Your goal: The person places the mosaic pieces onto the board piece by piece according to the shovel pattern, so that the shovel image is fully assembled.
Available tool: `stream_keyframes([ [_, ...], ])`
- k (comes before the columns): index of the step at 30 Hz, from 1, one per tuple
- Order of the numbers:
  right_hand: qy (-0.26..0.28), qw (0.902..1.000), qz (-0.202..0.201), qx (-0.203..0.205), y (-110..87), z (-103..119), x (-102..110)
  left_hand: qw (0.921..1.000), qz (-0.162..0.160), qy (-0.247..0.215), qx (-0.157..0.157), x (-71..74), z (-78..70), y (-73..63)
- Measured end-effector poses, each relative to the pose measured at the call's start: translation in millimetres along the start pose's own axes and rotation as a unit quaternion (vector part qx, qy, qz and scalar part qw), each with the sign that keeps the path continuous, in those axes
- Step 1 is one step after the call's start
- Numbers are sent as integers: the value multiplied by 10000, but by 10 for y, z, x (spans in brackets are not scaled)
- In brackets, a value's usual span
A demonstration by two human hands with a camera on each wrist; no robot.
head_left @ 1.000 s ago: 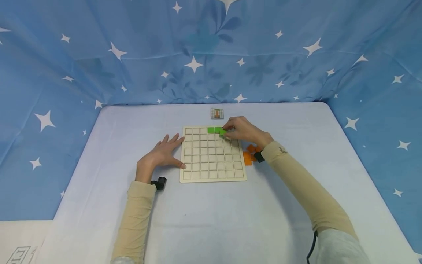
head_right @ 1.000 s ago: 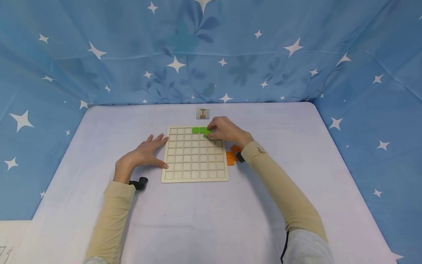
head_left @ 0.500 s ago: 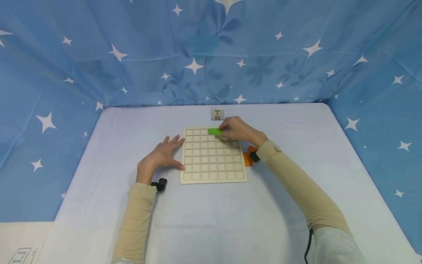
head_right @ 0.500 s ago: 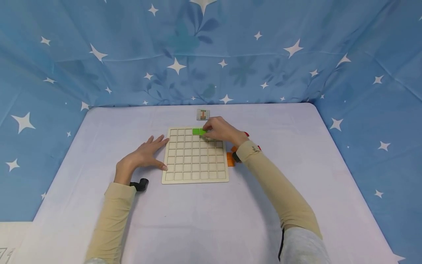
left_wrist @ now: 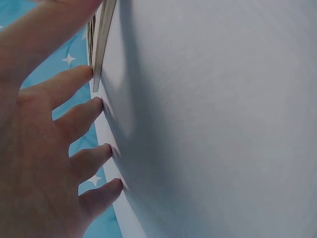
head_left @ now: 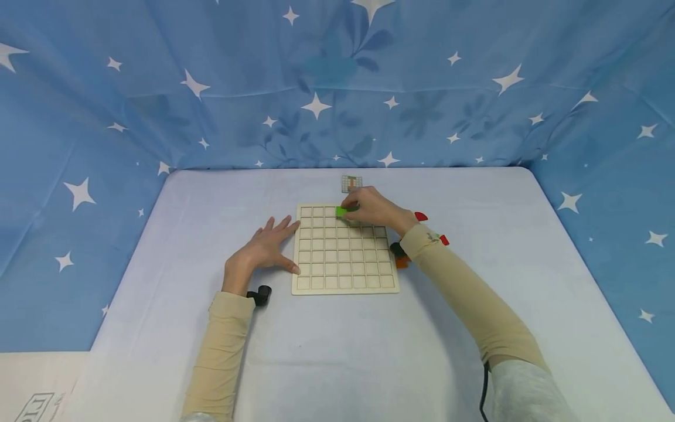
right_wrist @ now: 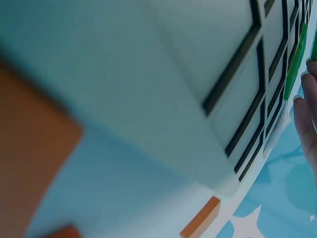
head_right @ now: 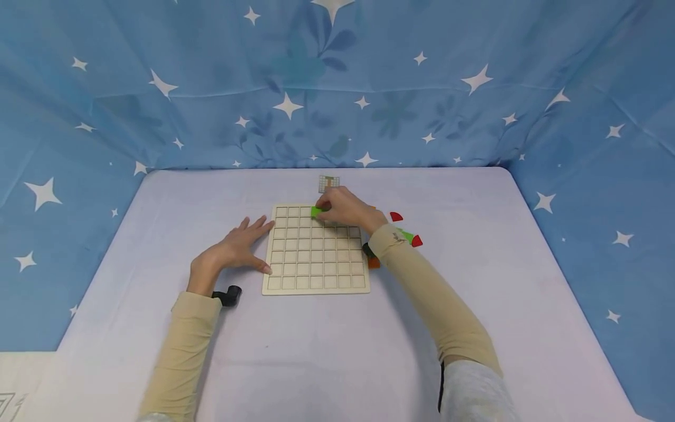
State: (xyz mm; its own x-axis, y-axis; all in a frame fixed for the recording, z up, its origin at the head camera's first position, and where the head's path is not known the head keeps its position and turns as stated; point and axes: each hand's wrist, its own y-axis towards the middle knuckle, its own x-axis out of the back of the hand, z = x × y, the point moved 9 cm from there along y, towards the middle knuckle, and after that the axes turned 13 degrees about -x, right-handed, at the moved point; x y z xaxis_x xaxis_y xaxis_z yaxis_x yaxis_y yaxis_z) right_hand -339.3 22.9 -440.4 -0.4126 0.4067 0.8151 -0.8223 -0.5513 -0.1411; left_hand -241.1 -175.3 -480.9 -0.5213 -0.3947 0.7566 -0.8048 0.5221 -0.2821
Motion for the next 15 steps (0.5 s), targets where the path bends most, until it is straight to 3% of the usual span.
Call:
stream_keyframes([
  [8,-169,9997,9,154,70,74,-48,10000,12,14,55,66,-122,-52],
  [15,-197,9996,7,180,128,112,-67,10000,-16,50,84,21,-37,-22],
])
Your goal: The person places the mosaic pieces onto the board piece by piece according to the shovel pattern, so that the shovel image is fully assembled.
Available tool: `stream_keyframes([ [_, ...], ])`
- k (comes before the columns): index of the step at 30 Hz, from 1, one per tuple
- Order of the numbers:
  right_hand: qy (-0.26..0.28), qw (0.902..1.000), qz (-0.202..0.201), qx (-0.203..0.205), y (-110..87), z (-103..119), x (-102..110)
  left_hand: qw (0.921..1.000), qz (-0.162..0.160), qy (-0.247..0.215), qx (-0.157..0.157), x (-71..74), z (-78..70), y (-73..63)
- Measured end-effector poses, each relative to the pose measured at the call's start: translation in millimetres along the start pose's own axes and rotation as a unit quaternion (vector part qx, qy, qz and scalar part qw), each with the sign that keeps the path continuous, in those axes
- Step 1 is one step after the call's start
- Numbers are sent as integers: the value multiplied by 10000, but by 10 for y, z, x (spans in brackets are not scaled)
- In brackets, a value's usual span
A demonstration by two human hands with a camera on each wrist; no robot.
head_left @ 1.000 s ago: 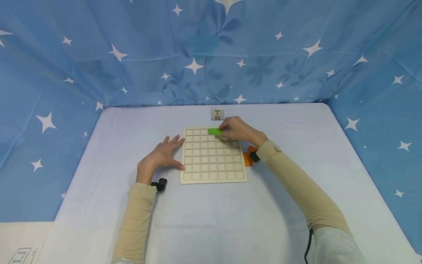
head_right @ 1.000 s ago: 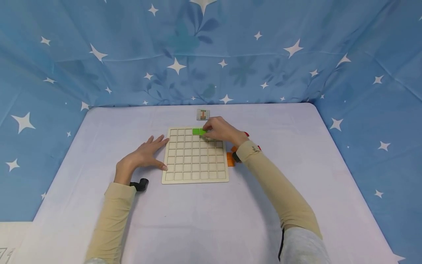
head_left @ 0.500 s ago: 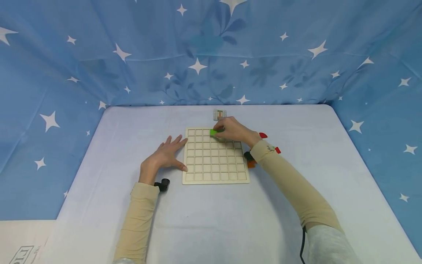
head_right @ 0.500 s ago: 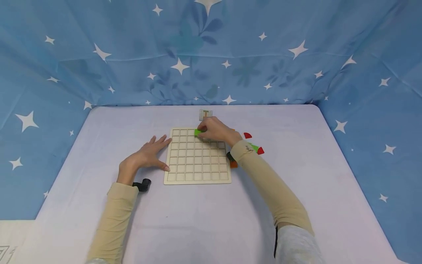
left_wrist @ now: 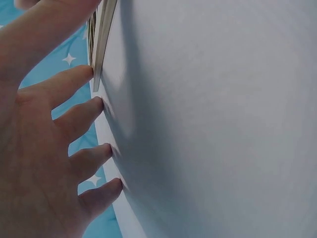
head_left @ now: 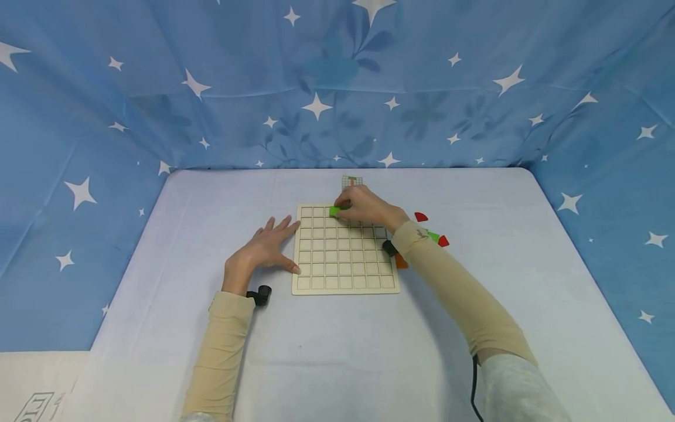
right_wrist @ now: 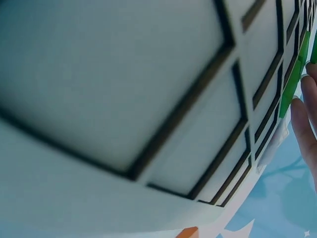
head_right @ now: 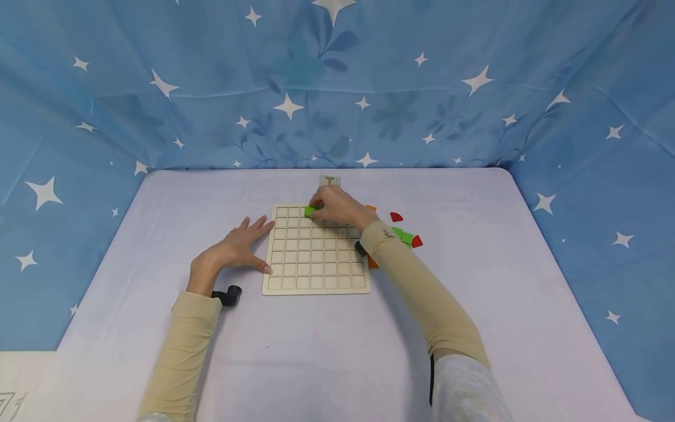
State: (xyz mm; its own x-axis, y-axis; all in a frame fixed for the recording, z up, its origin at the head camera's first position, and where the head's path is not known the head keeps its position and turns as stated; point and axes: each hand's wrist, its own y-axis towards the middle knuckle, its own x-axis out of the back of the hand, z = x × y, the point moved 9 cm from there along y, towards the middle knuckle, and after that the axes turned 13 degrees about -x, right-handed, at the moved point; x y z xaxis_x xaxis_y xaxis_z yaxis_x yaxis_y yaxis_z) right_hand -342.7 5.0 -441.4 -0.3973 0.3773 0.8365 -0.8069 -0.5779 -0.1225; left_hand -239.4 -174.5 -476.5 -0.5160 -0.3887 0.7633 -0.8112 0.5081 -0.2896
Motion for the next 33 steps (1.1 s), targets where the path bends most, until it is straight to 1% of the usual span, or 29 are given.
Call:
stream_keyframes([
  [3,17,10000,40,-48,22,13,-7,10000,-1,-3,-40,-8,-12,-8],
  [12,-317,9992,213,-131,107,70,-39,10000,-2,-63,-77,26,-66,-21],
  [17,-477,9986,244,-24,123,108,-44,10000,6,-54,-73,34,-72,-19],
  [24,-437,9988,183,95,114,152,-28,10000,-31,-18,-62,50,-67,-17],
  [33,-478,9986,222,51,104,153,-42,10000,21,-20,-70,49,-53,-21],
])
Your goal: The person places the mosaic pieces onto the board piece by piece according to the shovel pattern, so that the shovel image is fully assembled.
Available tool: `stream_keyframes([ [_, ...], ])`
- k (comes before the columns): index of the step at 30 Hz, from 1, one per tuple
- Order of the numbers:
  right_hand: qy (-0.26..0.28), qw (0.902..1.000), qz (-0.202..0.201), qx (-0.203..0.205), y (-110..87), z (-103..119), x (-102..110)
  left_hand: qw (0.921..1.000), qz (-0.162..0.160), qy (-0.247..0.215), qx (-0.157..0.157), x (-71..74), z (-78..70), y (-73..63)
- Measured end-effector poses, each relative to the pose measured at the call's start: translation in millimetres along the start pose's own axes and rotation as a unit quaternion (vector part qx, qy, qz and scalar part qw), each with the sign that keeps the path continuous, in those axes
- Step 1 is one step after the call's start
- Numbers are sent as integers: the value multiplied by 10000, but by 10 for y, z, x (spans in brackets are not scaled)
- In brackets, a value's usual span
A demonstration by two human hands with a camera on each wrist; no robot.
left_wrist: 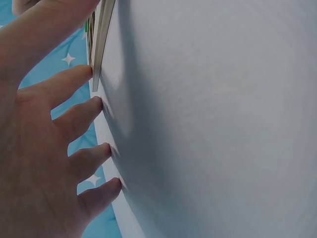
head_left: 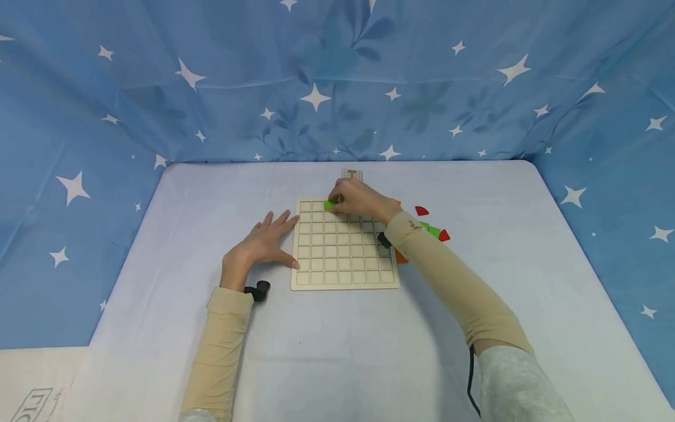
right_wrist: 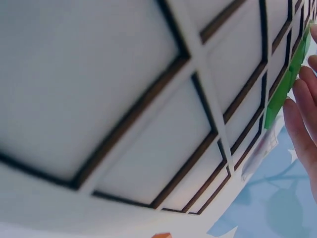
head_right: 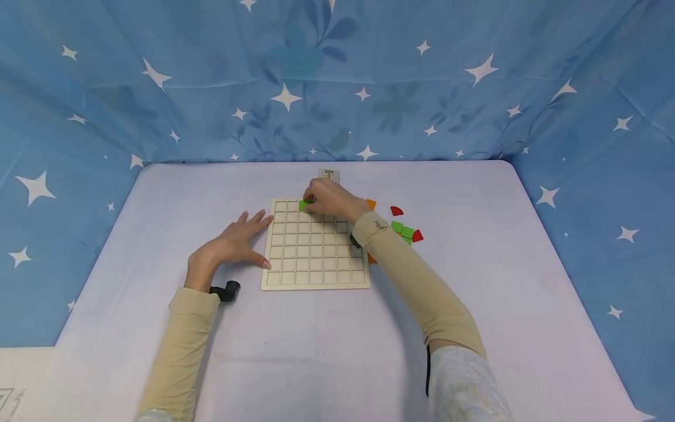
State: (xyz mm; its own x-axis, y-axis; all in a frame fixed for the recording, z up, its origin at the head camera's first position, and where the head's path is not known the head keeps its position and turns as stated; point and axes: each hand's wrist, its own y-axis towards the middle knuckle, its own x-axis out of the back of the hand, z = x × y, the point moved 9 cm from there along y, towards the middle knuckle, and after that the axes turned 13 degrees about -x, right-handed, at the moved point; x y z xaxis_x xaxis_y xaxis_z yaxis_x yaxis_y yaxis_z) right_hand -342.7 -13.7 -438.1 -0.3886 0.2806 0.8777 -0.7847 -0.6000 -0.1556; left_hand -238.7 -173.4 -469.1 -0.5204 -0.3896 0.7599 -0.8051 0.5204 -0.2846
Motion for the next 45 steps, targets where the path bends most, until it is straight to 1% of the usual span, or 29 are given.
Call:
stream_keyframes([
  [8,46,10000,-8,-79,-94,-20,126,10000,-16,16,1,49,-25,33],
  [11,95,9998,0,-155,-165,-66,140,10000,1,-14,10,34,-19,35],
  [15,146,9994,-27,-300,-291,-161,101,10000,40,42,8,-15,2,10],
  [17,152,9992,-97,-362,-338,-202,179,10000,-14,86,-17,47,-13,22],
  [20,219,9986,-219,-421,-471,-250,260,9999,-125,70,-69,66,-23,19],
  [22,255,9981,-285,-484,-596,-277,255,9998,-195,12,-98,26,-34,-20],
  [24,238,9980,-316,-499,-732,-296,209,9996,-231,-39,-131,-45,-45,-78],
  [26,254,9976,-279,-578,-852,-324,165,9996,-232,-99,-125,-95,-76,-148],
  [28,250,9973,-296,-618,-947,-360,182,9994,-279,-153,-139,-103,-92,-175],
  [30,240,9967,-420,-648,-1001,-405,304,9988,-400,-176,-228,-28,-133,-148],
  [32,279,9957,-538,-694,-1096,-452,307,9985,-440,-206,-265,-58,-134,-171],
  [34,308,9950,-628,-715,-1169,-493,336,9982,-473,-220,-281,-55,-133,-174],
  [39,292,9949,-683,-683,-1308,-586,390,9991,-308,-170,-218,-48,-110,-151],
  [45,257,9933,-780,-818,-1407,-700,423,9996,-217,-92,-177,-43,-96,-113],
])
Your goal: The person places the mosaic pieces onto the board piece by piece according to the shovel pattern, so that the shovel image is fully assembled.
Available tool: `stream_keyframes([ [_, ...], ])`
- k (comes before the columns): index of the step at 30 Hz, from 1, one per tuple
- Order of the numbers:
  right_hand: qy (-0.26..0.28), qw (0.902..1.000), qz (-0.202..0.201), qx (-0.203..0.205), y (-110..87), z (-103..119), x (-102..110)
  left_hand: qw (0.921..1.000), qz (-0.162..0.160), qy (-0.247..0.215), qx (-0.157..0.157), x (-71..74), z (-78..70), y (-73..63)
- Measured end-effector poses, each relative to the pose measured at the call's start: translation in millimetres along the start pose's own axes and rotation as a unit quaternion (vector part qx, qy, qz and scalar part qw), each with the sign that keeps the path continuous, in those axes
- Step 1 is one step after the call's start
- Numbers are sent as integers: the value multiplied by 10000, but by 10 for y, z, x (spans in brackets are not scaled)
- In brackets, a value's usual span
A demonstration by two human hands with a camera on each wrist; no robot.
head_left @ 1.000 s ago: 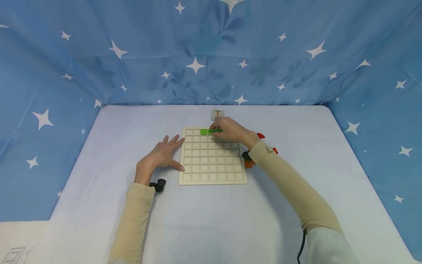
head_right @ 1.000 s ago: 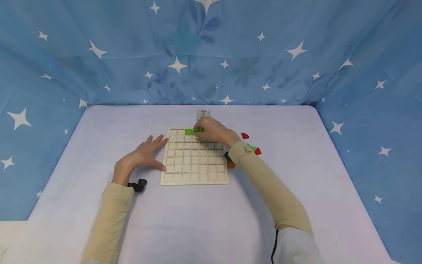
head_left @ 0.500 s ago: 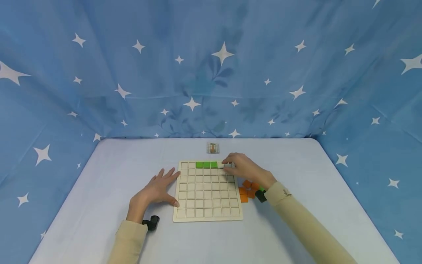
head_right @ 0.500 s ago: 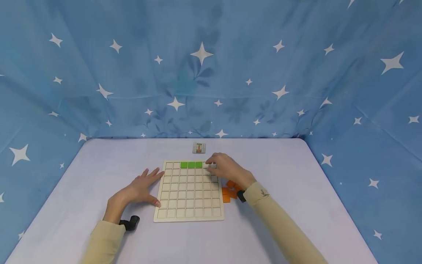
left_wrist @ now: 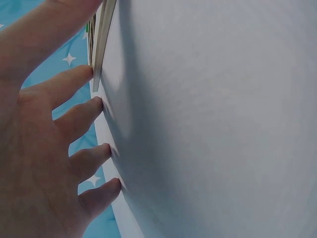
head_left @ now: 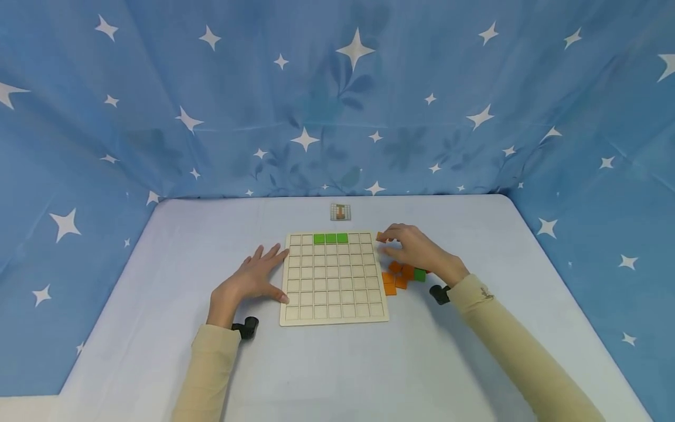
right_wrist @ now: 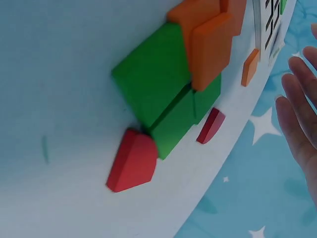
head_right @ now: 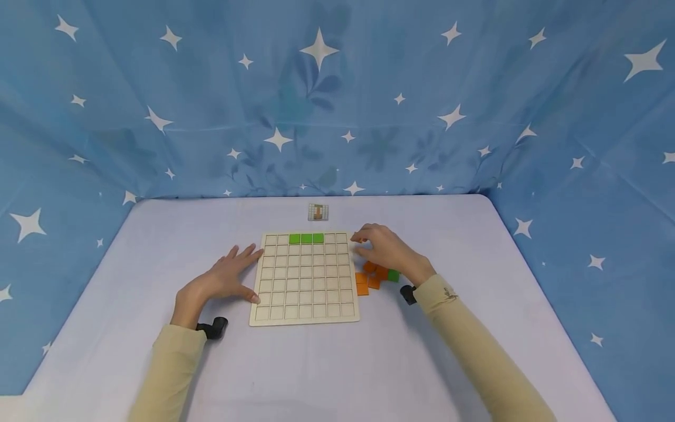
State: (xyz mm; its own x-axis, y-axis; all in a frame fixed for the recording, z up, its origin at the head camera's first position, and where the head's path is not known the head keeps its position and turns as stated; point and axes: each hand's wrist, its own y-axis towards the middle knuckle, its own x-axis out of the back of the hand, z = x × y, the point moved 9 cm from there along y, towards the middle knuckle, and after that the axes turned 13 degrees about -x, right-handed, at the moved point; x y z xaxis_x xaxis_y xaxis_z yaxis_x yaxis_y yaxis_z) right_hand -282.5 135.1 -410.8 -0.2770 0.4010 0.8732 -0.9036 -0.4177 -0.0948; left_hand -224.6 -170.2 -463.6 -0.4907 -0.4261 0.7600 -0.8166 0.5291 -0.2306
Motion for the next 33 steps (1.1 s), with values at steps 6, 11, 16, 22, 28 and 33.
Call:
stream_keyframes([
  [6,69,9999,-121,-91,19,-117,114,9999,-54,-99,-61,74,-21,46],
  [11,71,9995,-94,-276,-4,-258,90,10000,-39,-65,-49,67,-6,63],
  [16,107,9992,-70,-380,-72,-335,48,10000,-22,-20,-11,56,8,77],
  [22,58,9996,131,-235,-182,-335,-27,9999,-19,-34,93,55,18,82],
  [28,211,9981,466,-351,-238,-384,-123,9999,-10,-30,121,34,39,75],
  [33,215,9977,595,-233,-272,-364,-183,9999,26,-69,102,-6,35,48],
])
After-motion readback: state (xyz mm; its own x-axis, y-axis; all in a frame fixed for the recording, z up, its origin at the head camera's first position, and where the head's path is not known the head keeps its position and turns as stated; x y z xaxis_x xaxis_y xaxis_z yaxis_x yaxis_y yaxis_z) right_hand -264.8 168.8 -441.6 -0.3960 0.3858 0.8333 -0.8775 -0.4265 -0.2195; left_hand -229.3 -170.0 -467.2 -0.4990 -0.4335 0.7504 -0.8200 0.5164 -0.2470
